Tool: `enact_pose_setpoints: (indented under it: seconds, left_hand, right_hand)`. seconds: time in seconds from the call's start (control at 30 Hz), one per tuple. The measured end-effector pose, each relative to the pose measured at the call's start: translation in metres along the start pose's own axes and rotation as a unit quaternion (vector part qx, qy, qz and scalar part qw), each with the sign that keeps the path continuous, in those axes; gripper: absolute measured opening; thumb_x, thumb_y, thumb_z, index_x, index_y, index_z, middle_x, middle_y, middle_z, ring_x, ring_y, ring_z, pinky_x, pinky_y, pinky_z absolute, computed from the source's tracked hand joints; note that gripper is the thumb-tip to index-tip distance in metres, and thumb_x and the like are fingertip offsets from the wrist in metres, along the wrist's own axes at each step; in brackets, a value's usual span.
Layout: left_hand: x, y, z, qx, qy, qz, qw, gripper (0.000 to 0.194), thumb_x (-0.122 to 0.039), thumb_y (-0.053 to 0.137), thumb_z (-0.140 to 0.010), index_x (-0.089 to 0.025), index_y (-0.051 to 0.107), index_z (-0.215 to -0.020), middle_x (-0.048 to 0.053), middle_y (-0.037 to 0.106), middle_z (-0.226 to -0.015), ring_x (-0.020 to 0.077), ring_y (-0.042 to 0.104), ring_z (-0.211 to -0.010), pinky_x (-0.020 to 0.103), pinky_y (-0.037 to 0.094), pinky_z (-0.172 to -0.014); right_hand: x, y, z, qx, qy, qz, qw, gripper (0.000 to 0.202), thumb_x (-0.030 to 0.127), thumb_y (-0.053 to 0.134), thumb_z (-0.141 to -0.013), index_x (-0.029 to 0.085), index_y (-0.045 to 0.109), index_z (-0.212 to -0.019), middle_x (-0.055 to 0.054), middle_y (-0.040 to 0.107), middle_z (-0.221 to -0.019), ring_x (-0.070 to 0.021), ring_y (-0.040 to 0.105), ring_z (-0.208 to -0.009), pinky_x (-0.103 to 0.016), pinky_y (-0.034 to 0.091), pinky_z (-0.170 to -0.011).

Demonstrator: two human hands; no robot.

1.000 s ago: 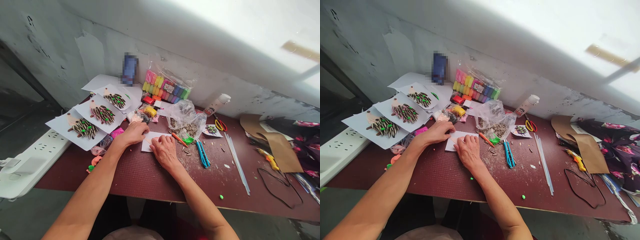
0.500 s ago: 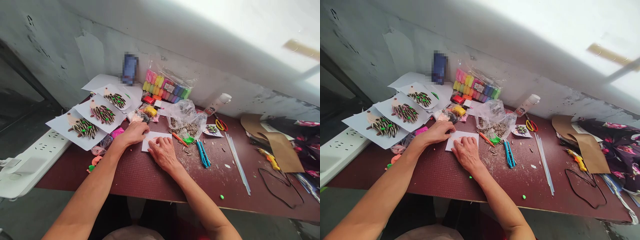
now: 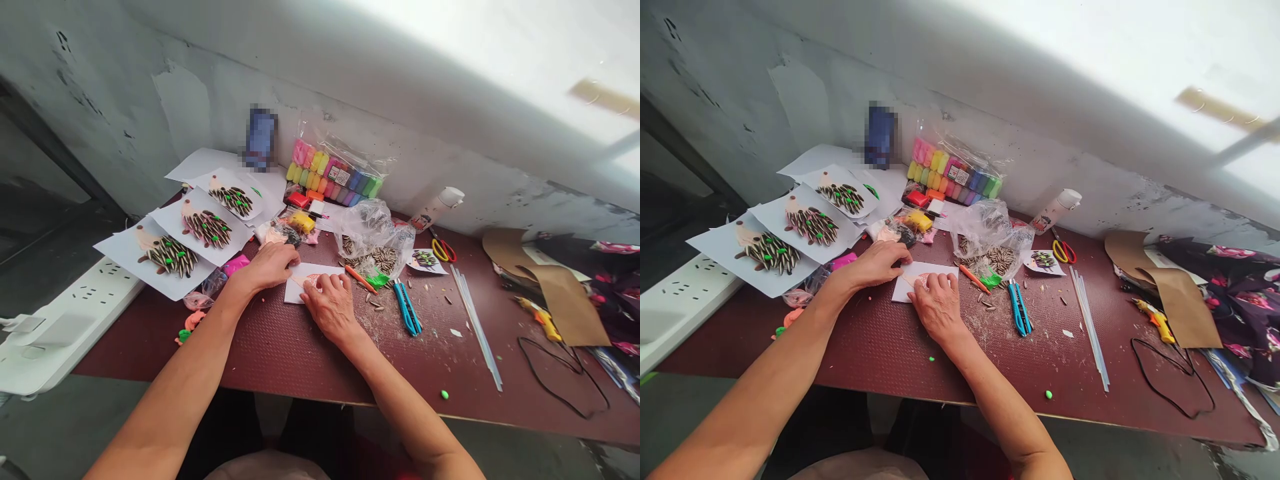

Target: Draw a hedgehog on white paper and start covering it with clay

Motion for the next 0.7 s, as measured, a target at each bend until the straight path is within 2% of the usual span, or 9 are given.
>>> enact_pose_setpoints:
  seconds: [0.27,0.43,0.6,0.7]
  left_hand:
    - [-0.0015,-0.0011,0.0002,-0.001,0.001,-0.004,1.000,0.027,-0.012,0.056,-0.075,-0.021,0.072,-0.094,0.006,0.072,-0.099,0.0231,0.063,-0.094,0.034,0.047,-0.082]
    - [-0.0012,-0.0011,0.0003,-0.001,-0.004,-0.002,1.000,0.028,-0.011,0.055,-0.075,-0.021,0.072,-0.094,0.006,0.072,-0.100,0.0241,0.063,-0.095,0.034,0.047,-0.083]
    - [-0.0010,-0.0006,0.0003,0.002,-0.003,0.004,1.000,0.026,-0.011,0.056,-0.076,-0.021,0.072,-0.095,0.006,0.072,-0.101,0.0242,0.063,-0.096,0.034,0.047,-0.084]
    - [-0.0003,0.0001,0.0002,0.002,-0.001,0.002,1.000,0.026,-0.011,0.056,-0.076,-0.021,0.072,-0.095,0.006,0.072,-0.101,0.0239,0.063,-0.097,0.034,0.047,-0.084]
  right_hand:
    - [-0.0011,-0.0026,0.0008,-0.018,0.005,0.002,1.000,0.028,0.040,0.052,-0.101,0.019,0.069,-0.107,-0.009,0.064,-0.099,-0.0238,0.046,-0.091,-0.039,0.028,-0.091]
    - [-0.0054,-0.0057,0.0015,-0.037,0.019,-0.003,0.999,0.031,0.041,0.050,-0.102,0.019,0.071,-0.097,-0.009,0.065,-0.097,-0.0233,0.047,-0.090,-0.039,0.028,-0.092]
    - [0.0003,-0.0060,0.0009,-0.026,-0.004,-0.018,0.999,0.031,0.042,0.048,-0.103,0.021,0.069,-0.110,-0.008,0.065,-0.100,-0.0228,0.048,-0.091,-0.038,0.028,-0.091]
    - [0.0033,-0.0035,0.0007,-0.010,-0.013,-0.011,1.000,0.030,0.041,0.049,-0.103,0.021,0.069,-0.111,-0.009,0.065,-0.101,-0.0238,0.048,-0.093,-0.038,0.028,-0.091]
Point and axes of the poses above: each hand's wrist, its own z-axis away from the middle knuckle, its own y-axis out of the palm, x = y × z, the point moved 10 cm from there along -z, towards the middle knuckle
